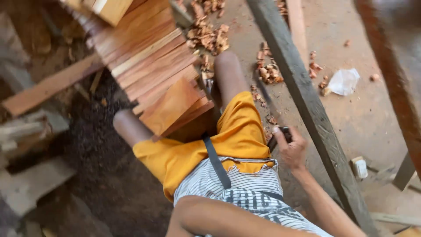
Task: Measure and mark wood pieces using a square and a pen for upholstery preparation.
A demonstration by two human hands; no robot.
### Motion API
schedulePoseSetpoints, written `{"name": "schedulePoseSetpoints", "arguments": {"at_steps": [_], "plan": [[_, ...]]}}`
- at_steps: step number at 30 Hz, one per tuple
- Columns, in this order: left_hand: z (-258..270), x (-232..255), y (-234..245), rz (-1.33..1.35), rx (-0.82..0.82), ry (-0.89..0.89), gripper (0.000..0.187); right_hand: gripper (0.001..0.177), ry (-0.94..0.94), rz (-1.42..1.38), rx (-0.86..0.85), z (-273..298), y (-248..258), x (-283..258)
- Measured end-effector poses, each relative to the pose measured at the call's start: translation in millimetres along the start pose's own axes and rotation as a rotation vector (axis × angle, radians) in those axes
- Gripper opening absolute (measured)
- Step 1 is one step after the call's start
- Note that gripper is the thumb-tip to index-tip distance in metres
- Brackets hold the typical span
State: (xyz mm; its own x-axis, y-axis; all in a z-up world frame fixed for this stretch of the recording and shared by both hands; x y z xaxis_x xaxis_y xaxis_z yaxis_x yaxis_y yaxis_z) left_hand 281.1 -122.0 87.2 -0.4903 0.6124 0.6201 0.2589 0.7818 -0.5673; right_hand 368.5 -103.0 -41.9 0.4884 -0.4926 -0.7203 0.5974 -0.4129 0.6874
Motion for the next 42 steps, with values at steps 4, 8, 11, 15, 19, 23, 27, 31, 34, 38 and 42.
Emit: {"name": "schedulePoseSetpoints", "arguments": {"at_steps": [4, 8, 11, 15, 19, 23, 27, 31, 34, 38, 42], "plan": [[39.5, 76.7, 61.0, -0.041, 0.007, -0.045, 0.027, 0.022, -0.011, 0.035, 0.027, -2.7, 17.1, 0.3], [136.8, 162.7, 145.2, -1.445, 1.052, 0.461, 0.066, 0.024, 0.032, 0.008, 0.056, -3.6, 29.6, -18.4], [198.6, 194.1, 171.2, -2.038, 1.114, 0.758, 0.095, 0.022, 0.048, -0.076, 0.039, -13.2, 25.9, -31.2], [225.2, 208.5, 173.2, -1.732, 1.204, 0.934, 0.096, 0.023, 0.059, -0.237, 0.003, -19.9, 12.7, -43.0], [229.1, 171.6, 178.8, -1.653, 1.244, 1.108, 0.060, 0.025, 0.031, -0.280, -0.010, -20.7, 2.8, -55.9], [209.8, 157.3, 167.2, -1.946, 1.259, 0.661, 0.068, 0.027, 0.011, -0.307, -0.005, -21.7, -7.4, -56.6], [213.5, 154.1, 162.1, -2.034, 1.306, 0.654, 0.092, 0.025, 0.005, -0.429, -0.052, -16.2, -7.0, -59.1], [215.3, 159.9, 157.9, -1.915, 1.355, 0.786, 0.104, 0.024, -0.052, -0.481, -0.079, -21.2, -9.4, -63.3], [206.9, 165.8, 168.5, -1.992, 1.287, 0.790, 0.099, 0.024, -0.006, -0.484, -0.071, -24.0, -5.9, -71.9], [188.7, 179.3, 182.3, -2.102, 1.080, 0.799, 0.095, 0.025, 0.036, -0.397, -0.057, -28.2, -5.8, -85.6], [173.3, 180.8, 189.3, -2.005, 1.048, 0.732, 0.095, 0.023, 0.000, -0.497, -0.117, -27.2, -4.7, -99.4]]}}
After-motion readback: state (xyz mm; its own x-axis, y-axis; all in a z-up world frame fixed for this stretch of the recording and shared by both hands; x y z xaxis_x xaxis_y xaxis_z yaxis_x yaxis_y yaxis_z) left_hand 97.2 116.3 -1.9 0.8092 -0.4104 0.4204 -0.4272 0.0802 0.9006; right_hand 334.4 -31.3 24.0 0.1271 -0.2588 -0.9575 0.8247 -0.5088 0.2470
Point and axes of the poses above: each hand's wrist, its own z-axis away from the middle knuckle, its own y-axis out of the back of the hand, x = y × z, the point moved 2 cm from there along -z, towards the middle knuckle, and after that the axes turned 4 degrees about z, right-handed, at the moved point
